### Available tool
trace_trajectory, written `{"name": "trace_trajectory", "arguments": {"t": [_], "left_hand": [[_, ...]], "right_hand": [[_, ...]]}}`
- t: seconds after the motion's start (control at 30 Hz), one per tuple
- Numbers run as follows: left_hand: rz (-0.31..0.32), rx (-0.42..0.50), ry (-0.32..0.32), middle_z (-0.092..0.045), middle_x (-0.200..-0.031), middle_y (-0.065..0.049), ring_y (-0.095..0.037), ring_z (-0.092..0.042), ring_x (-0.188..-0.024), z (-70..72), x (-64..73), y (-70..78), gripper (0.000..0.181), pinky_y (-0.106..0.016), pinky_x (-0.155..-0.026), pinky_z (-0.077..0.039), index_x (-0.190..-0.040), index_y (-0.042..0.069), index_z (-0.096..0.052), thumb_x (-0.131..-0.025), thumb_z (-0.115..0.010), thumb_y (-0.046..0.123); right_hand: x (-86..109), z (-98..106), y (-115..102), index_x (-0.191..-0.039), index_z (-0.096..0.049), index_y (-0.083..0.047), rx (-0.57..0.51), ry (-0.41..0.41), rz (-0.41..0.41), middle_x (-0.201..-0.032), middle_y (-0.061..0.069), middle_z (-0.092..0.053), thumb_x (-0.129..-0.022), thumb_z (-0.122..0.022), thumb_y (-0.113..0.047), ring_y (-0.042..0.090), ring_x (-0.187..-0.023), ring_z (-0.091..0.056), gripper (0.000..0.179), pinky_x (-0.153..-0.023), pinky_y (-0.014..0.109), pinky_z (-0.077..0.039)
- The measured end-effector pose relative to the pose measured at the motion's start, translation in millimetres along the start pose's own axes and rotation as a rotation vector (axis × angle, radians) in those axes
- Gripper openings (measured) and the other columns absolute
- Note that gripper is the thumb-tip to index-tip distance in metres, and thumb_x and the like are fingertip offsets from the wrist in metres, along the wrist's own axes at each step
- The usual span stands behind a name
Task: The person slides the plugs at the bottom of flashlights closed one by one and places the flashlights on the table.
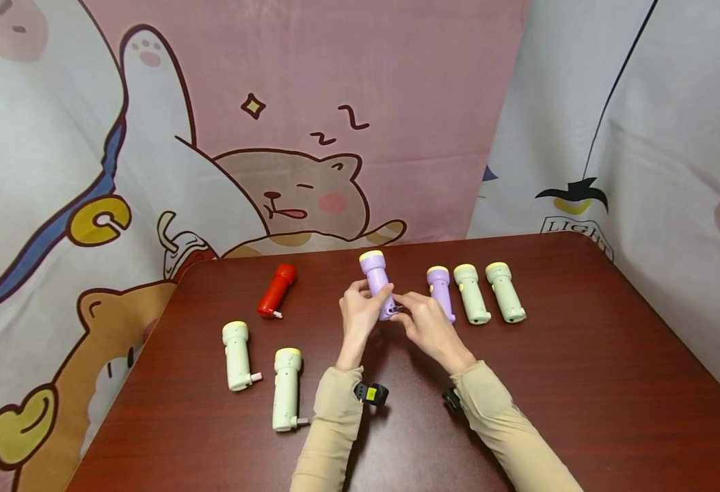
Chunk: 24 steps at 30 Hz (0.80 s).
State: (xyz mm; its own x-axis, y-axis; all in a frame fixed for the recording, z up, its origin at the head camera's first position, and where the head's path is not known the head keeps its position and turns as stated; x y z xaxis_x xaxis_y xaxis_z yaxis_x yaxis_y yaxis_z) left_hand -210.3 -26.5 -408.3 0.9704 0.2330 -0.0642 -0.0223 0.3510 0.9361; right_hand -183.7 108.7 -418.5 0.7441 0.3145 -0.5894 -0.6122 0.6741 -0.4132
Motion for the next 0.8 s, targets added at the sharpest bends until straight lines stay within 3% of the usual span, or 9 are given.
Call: {"name": "trace_trajectory", "arguments": {"t": [0.8], "left_hand": [[-0.004, 0.016, 0.006, -0.074, -0.092, -0.019, -0.026, -0.072, -0.086, -0.3, 1.9, 1.4, 0.049, -0.033, -0.070, -0.054, -0.110, -0.001, -0.065, -0.075, -0.077, 0.032]], "right_hand": [[1.2, 1.0, -3.1, -0.101, -0.069, 0.003, 0.028, 0.050, -0.003, -0.090, 0.014, -0.070, -0.075, -0.077, -0.004, 0.023, -0.082, -0.069, 0.027, -0.071, 0.036, -0.055]]}}
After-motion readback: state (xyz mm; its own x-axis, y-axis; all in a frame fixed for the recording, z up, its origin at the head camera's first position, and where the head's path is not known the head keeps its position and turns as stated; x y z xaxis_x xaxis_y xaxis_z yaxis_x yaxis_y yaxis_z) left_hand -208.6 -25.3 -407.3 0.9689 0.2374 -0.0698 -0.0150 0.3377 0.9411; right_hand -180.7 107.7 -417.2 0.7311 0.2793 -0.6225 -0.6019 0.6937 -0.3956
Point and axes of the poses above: each hand's wrist, its own x-axis away from the middle knuckle, its own z-axis out of the back of the hand, y = z × x, the point moved 1 cm from there along -x, towards the middle knuckle
